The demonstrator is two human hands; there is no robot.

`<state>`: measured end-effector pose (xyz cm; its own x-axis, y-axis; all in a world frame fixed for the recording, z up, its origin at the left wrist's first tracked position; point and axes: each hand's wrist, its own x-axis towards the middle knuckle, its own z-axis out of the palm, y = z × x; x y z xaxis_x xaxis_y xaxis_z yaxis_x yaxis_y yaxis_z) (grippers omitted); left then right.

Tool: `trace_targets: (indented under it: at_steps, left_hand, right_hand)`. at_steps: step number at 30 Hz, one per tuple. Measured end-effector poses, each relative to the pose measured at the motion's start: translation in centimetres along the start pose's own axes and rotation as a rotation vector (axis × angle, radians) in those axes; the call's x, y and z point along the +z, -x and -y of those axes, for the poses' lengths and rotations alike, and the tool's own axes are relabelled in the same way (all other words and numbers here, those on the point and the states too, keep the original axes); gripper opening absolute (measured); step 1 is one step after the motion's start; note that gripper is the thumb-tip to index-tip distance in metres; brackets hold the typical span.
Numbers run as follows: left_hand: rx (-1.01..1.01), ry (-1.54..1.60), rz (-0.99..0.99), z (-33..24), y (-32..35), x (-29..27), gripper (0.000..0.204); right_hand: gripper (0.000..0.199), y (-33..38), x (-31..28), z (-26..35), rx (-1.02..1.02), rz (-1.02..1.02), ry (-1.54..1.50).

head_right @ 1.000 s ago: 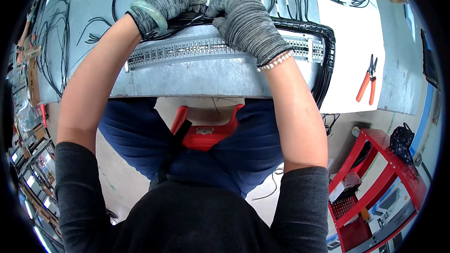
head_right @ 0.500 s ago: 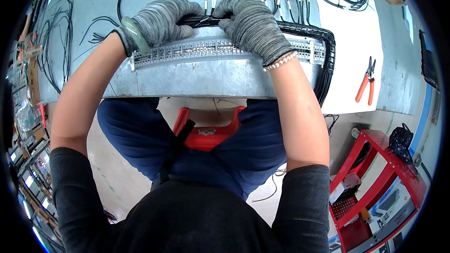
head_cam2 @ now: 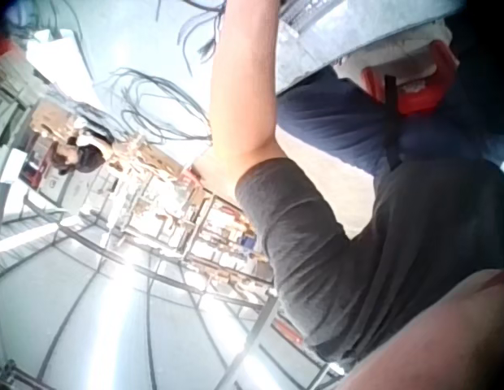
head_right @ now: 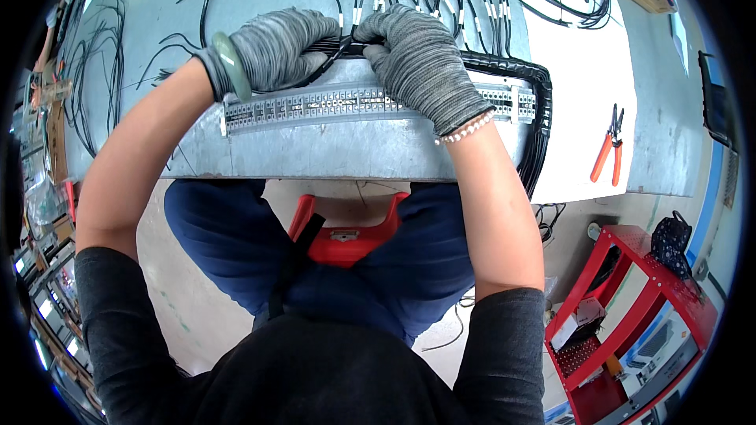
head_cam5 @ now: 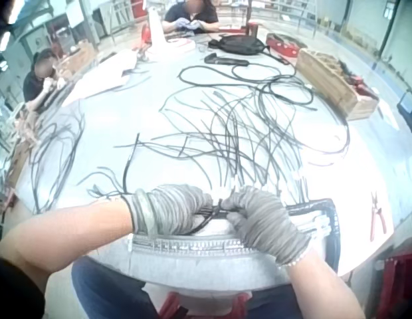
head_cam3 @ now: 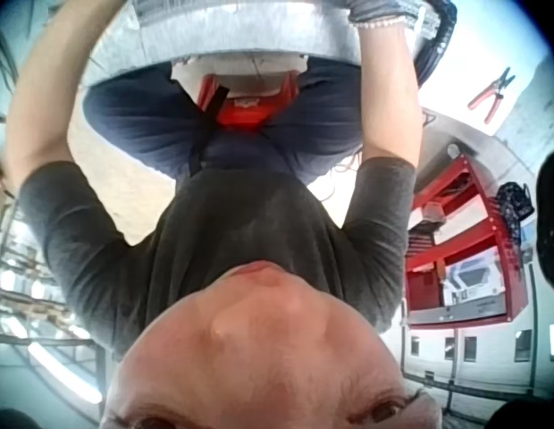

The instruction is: The person sits at a metal workbench and repeatedly picks up black wires, aligns them, and inserts them into a terminal block. The person handles the wires one at a time, organizing them into the block's slots.

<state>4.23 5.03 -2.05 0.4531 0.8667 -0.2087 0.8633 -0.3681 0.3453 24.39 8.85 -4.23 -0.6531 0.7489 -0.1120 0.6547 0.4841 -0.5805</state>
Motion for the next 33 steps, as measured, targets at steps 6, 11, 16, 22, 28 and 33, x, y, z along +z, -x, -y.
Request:
trace_targets:
  at_steps: [6,11,16,22,28,33]
  left_hand:
    - [-0.061,-0.278,0.105,-0.3,-0.3,0.1,0.025]
    - [0.013,-0.239,0.072,-0.4,-0.3,-0.4,0.022]
    - [-0.161,-0.156,0.162,-0.2,-0.7,-0.4,0.023]
    - [-0.196,0.225,0.066,1.4,-0.9,0.7,0.024]
    - [-0.152,0.273,0.215,2.6,-2.4,-0.3,0.023]
    - [-0.39,0.4,0.322,7.1,-3.7,2.5,0.023]
  right_hand:
    - [0.043,0.1,-0.4,3.2,-0.018,-0.047,0.401]
    - [0.042,-0.7,-0.3,3.9,-0.087,-0.079,0.409]
    - [0.031,-0.9,0.1,3.3,-0.171,-0.105,0.449]
    - [0.027,-0.6,0.4,2.0,-0.149,-0.248,0.166]
    - [0.016,0.9,1.6,1.8,-0.323,-0.246,0.244]
    - [0.016,0.9,1.7,3.2,-0.317,-0.146,0.366]
